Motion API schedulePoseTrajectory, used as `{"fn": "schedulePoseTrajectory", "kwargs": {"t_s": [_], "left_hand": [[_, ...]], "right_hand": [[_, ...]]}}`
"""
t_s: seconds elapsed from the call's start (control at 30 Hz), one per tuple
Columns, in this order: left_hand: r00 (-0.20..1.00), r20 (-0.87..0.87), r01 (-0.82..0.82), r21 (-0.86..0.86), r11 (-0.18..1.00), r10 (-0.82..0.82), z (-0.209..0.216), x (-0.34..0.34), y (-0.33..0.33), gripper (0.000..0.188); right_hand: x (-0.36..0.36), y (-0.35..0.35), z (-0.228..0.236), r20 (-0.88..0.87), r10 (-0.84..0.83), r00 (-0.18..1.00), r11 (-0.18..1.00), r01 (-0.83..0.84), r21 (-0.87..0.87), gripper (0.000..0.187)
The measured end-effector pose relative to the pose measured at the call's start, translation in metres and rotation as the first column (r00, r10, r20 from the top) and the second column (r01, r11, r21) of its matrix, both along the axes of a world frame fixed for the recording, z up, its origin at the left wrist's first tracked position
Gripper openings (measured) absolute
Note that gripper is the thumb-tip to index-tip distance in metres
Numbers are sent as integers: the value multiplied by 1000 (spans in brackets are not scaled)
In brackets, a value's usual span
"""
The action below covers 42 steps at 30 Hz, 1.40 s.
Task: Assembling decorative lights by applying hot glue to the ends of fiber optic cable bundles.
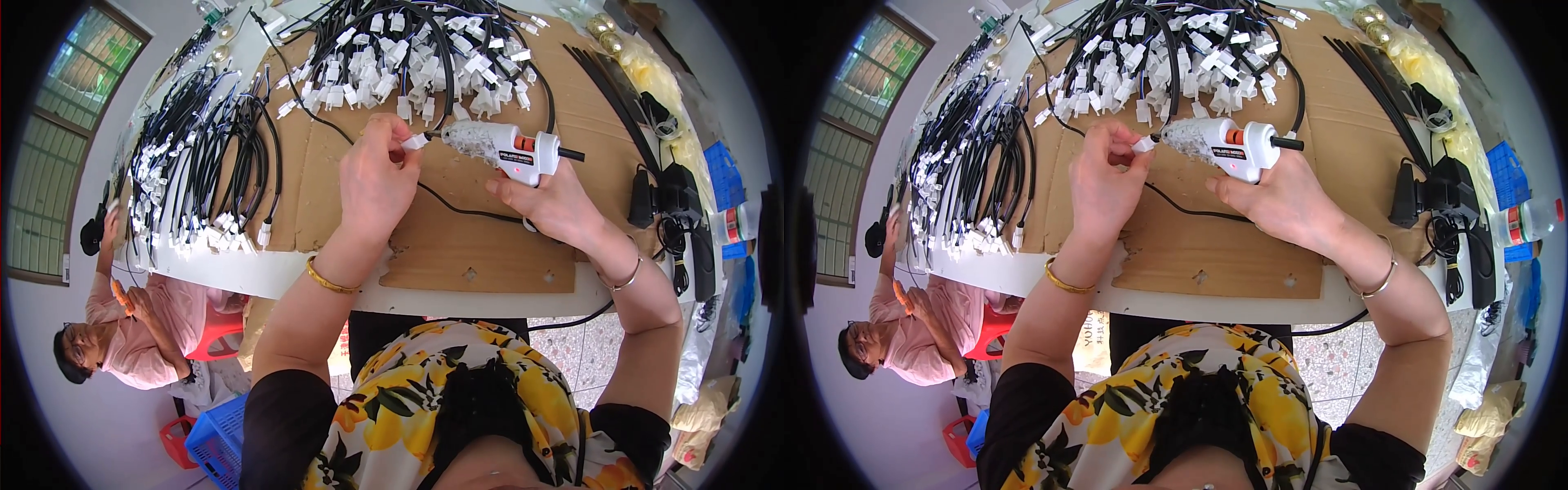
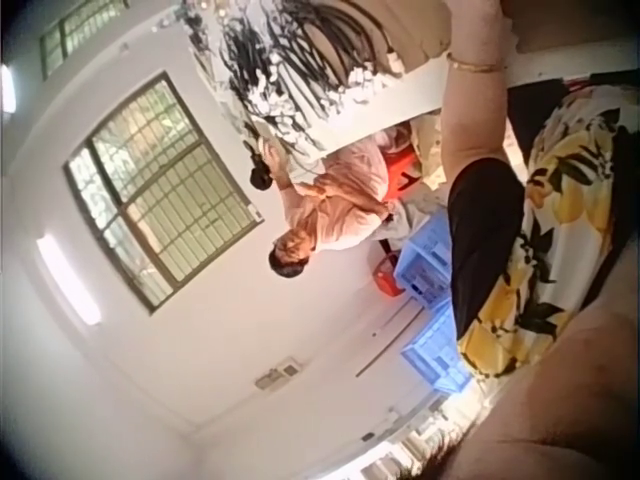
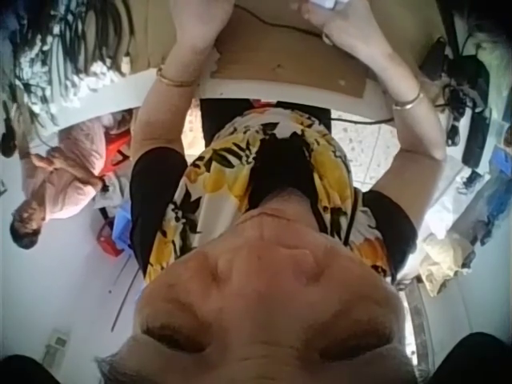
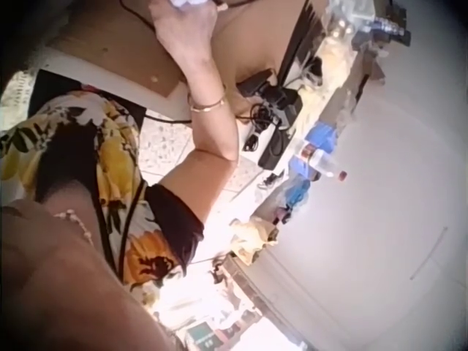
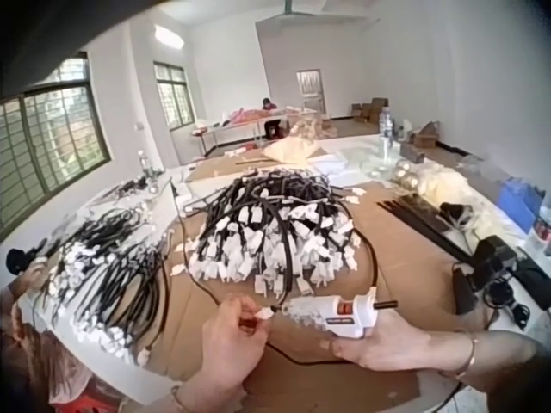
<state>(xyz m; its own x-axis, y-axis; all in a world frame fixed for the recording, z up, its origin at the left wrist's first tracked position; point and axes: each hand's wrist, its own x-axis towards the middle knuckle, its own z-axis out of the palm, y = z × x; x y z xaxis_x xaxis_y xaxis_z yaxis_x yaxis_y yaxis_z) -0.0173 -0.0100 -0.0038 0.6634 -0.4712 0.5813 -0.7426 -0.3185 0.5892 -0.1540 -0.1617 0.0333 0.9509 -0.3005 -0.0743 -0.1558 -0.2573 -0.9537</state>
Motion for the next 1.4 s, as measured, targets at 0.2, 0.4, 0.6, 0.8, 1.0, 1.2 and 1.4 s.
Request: {"fn": "schedulePoseTrajectory", "kwargs": {"t_s": [0.2, 0.4, 0.6, 0.8, 1.0, 1.2, 1.4], "left_hand": [[999, -44, 10, -97, 995, -14, 0, 2, -4, 29], [991, -133, -8, -125, 992, -9, 4, 0, -3, 28], [966, -246, 32, -216, 976, -86, 1, 3, -2, 31], [896, -385, 91, -327, 941, -221, 0, 5, -3, 32], [822, -438, 168, -425, 890, -364, -2, 8, -1, 31], [748, -470, 229, -481, 846, -469, 0, 7, -1, 27], [688, -507, 272, -484, 832, -520, 3, 4, -2, 24]], "right_hand": [[-1, -2, -1, -23, -6, 1000, 1000, 6, -2, 15], [-1, -3, -2, -4, 13, 1000, 999, -13, -39, 15], [0, -5, -4, 3, 0, 1000, 999, 0, -48, 16], [-1, -6, -4, -24, -20, 1000, 1000, 20, 10, 17], [-2, -8, -1, 38, -5, 999, 996, 2, 90, 18], [-3, -7, 3, 68, -1, 998, 996, -6, 94, 18], [-4, -8, -1, 102, -13, 995, 992, -1, 130, 18]]}}
